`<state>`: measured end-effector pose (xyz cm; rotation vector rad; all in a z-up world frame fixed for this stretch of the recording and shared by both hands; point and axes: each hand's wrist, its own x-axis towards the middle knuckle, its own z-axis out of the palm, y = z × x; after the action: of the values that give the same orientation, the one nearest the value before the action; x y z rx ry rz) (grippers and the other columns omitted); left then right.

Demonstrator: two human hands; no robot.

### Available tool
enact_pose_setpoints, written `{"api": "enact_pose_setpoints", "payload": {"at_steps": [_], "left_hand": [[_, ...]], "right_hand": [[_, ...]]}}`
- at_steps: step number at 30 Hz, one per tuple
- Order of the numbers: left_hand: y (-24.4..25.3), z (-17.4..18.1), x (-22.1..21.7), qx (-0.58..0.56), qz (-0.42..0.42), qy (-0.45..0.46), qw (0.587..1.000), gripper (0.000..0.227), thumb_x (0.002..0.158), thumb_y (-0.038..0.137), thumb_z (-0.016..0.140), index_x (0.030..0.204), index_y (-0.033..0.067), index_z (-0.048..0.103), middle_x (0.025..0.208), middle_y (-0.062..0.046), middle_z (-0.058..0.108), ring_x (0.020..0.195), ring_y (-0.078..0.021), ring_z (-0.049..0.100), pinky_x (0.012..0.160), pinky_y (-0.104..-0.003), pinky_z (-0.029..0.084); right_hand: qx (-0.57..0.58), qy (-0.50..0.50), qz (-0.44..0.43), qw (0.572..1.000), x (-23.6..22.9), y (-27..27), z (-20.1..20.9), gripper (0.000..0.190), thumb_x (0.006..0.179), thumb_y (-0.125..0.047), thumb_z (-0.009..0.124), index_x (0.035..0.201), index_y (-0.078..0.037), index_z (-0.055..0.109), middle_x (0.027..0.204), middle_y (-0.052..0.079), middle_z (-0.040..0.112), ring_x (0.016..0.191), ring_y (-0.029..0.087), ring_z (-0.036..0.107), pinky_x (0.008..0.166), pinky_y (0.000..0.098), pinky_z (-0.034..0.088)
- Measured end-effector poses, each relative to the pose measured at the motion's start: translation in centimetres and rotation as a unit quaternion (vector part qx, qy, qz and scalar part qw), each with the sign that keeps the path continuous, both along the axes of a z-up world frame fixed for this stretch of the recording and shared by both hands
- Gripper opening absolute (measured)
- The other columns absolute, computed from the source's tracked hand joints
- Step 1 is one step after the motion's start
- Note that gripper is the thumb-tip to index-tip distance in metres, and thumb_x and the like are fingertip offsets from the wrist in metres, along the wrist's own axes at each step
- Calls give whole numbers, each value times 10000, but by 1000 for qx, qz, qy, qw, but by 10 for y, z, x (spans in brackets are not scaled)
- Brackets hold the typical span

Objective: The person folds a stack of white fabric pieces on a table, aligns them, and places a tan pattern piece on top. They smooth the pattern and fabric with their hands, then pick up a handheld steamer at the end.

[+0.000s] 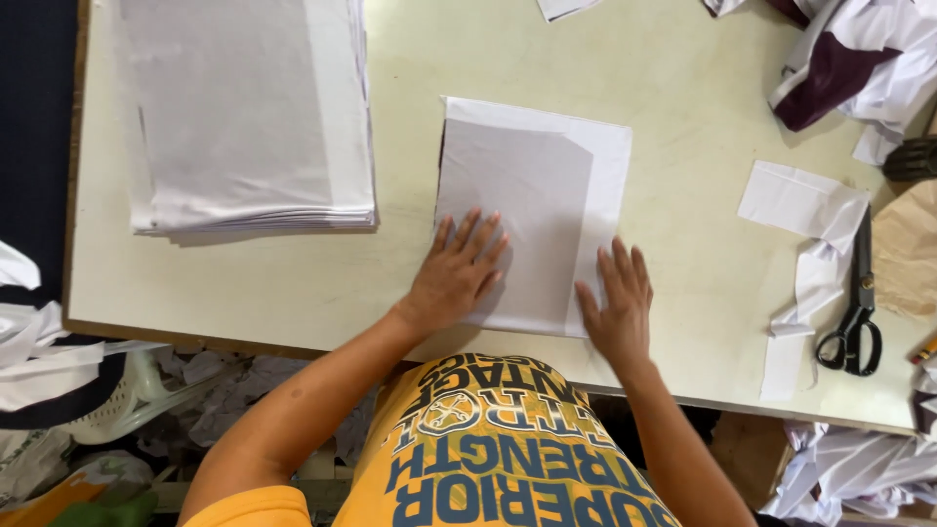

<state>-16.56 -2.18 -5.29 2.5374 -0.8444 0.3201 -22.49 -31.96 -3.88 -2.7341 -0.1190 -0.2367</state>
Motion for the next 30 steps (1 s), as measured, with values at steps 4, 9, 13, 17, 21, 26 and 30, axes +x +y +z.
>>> {"api": "enact_pose_setpoints", "payload": {"at_steps": [4, 9, 13, 17, 21, 26, 30], "left_hand": [[71, -4, -12, -46, 17, -15, 999, 574, 1046, 387, 568, 1587, 198, 529, 1713, -148, 392, 1603, -406, 295, 1282, -617, 124], [222, 31, 65, -27, 225, -44, 973, 487, 1209, 196, 566, 1623, -53, 507, 1682, -332, 393, 1546, -567, 264, 1197, -735, 156], [268, 54, 82, 161, 227, -132, 951, 505, 1185, 255, 701, 1569, -70, 742, 1619, -373, 627, 1404, -589, 523, 875, -720, 469], [266, 63, 79, 133, 236, 3, 963, 695, 1158, 475, 479, 1740, 126, 332, 1708, -352, 385, 1407, -692, 339, 916, -836, 267], [278, 37, 73, 140, 283, 161, 935, 728, 1133, 753, 200, 1687, 504, -202, 1843, 95, -191, 1739, -495, -72, 1275, -779, -69], [240, 73, 47, 155, 306, 259, 903, 785, 1026, 796, 60, 1661, 472, -269, 1784, 114, -299, 1681, -387, -204, 1282, -679, -150], [210, 73, 12, 153, 309, 271, 899, 772, 1033, 763, 45, 1644, 424, -282, 1773, 83, -295, 1651, -389, -203, 1269, -690, -139]], "right_hand": [[29, 33, -8, 999, -48, 18, -13, 652, 1005, -496, 653, 1569, -186, 548, 1718, 93, 392, 1596, 355, 271, 1247, 500, 272], [32, 38, 14, 999, -72, 7, -19, 701, 1076, -406, 628, 1683, -199, 345, 1781, 75, 257, 1656, 392, 200, 1273, 596, 279], [45, 32, -22, 998, -70, 17, -3, 617, 1114, -409, 545, 1645, -127, 403, 1743, 84, 347, 1639, 356, 263, 1256, 549, 303], [26, 4, -33, 999, -72, 19, -12, 608, 1113, -391, 568, 1651, -162, 400, 1743, 58, 353, 1635, 346, 289, 1257, 547, 316], [1, 27, -24, 999, -70, 18, -9, 656, 1107, -409, 571, 1675, -165, 350, 1766, 40, 293, 1649, 356, 222, 1269, 578, 310], [-12, 74, -13, 997, -71, -6, 6, 680, 1079, -444, 573, 1680, -216, 349, 1768, -27, 253, 1651, 326, 154, 1296, 594, 260], [-17, 130, -14, 991, -70, -34, 45, 658, 1029, -365, 659, 1630, -199, 448, 1741, -43, 313, 1641, 310, 166, 1301, 618, 256]]}}
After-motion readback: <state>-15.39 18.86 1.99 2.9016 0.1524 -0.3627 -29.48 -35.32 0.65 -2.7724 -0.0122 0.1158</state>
